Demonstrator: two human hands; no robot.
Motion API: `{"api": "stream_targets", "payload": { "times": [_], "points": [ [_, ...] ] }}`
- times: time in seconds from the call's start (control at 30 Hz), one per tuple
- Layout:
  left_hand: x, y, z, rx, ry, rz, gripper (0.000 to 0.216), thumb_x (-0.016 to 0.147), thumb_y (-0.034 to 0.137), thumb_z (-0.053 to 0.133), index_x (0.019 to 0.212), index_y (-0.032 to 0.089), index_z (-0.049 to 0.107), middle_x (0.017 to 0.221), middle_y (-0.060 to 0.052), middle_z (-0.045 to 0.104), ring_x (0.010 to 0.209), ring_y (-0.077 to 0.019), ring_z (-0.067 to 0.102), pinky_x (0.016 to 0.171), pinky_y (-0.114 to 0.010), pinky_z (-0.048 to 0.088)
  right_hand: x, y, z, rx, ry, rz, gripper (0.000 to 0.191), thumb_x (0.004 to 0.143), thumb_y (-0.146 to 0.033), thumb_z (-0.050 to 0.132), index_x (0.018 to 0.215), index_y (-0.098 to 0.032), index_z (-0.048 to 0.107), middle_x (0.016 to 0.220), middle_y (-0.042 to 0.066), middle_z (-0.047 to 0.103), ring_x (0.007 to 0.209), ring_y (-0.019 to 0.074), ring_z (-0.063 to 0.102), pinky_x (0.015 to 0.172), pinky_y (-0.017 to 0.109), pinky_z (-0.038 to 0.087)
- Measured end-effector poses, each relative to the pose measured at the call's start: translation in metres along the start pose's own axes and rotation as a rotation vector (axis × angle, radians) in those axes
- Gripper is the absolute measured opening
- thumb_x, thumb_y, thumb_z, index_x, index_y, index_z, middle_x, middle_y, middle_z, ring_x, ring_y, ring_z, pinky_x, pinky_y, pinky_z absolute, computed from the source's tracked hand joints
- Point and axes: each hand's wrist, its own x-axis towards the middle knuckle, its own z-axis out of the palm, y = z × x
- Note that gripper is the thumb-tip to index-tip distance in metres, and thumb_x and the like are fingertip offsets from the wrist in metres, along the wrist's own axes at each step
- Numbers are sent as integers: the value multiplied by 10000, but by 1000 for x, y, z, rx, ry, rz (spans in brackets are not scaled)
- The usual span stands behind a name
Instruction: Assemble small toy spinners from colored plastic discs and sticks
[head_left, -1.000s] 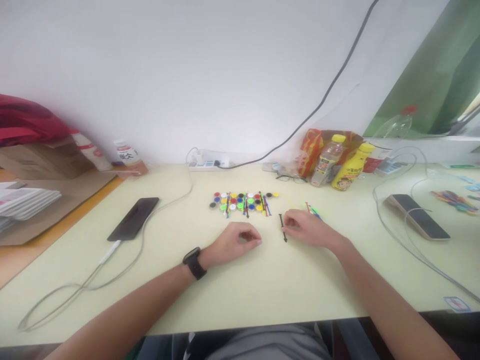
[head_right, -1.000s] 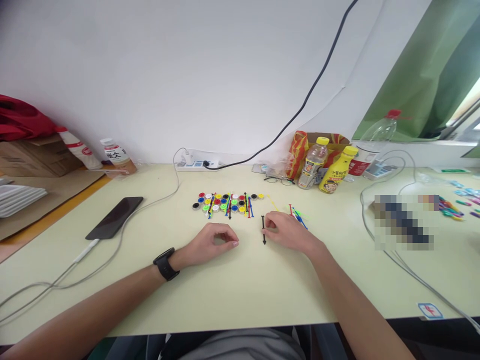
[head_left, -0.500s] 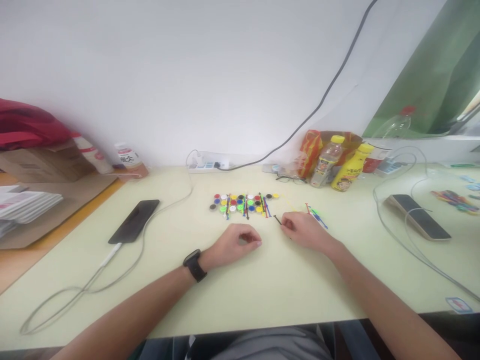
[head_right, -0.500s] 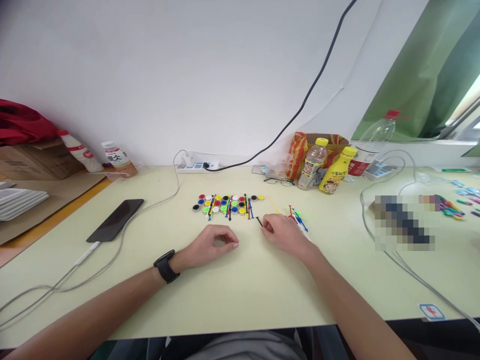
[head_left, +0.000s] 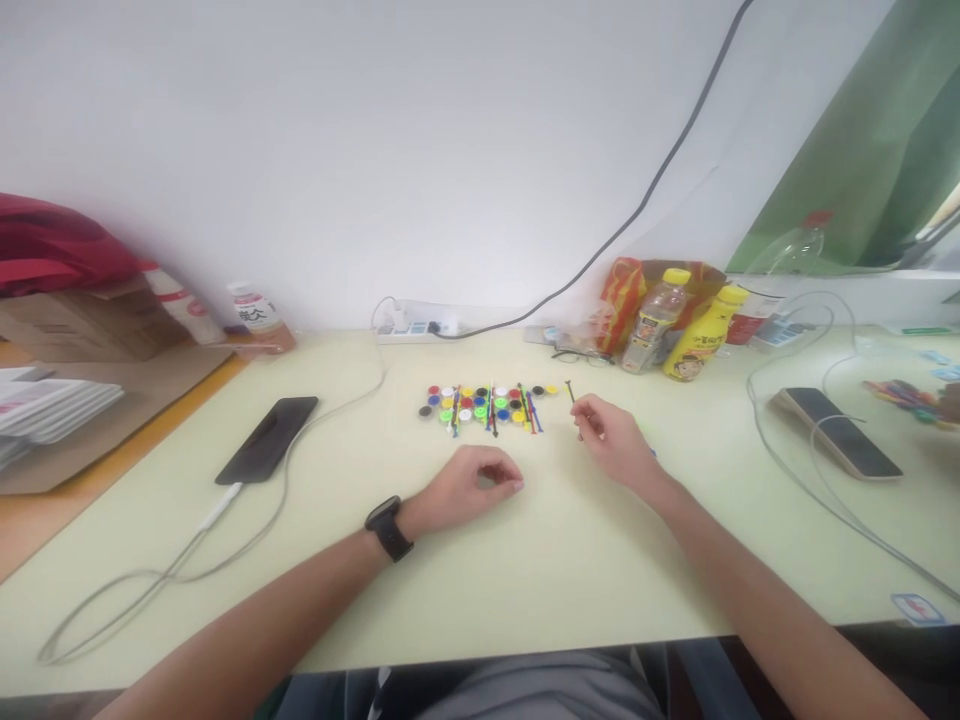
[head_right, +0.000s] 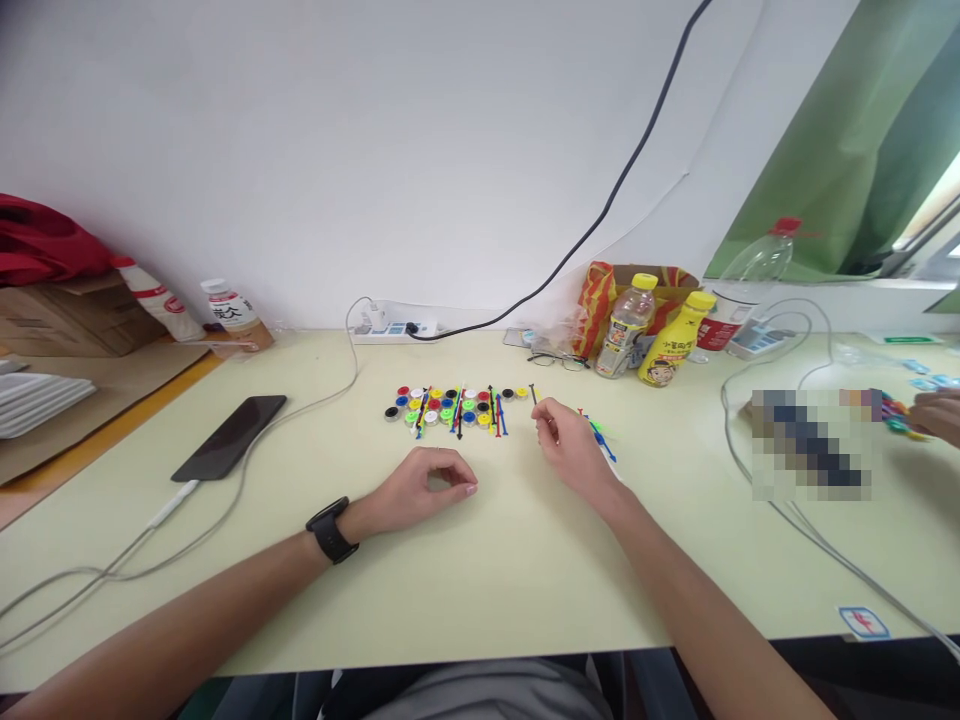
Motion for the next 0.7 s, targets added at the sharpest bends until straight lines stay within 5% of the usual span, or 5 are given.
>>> {"api": "stream_targets", "payload": {
  "times": [0.2,0.4,0.7],
  "points": [
    [0,-1,0,5,8,0,111,927,281,696,920,188,756,942,-44,762,863,-170,698,815,-286,568,3,9,7,-56,121,-100,289,946,-212,463,1092,-221,712,1185,107,717,1055,261,688,913,418,548],
    [1,-1,0,14,-4,4,122,927,289,697,914,186,760,928,-47,763,850,-170,695,806,-289,565,-1,15,24,-95,-20,-88,486,947,-236,505,1418,-216,623,1518,122,559,1404,300,514,1163,515,443],
    [0,-1,1,1,1,12,135,923,303,700,913,182,758,936,-56,769,856,-180,706,809,-297,574,0,14,29,-111,-109,-36,518,932,-294,559,1438,-186,598,1534,155,532,1418,318,492,1093,497,501]
  ]
}}
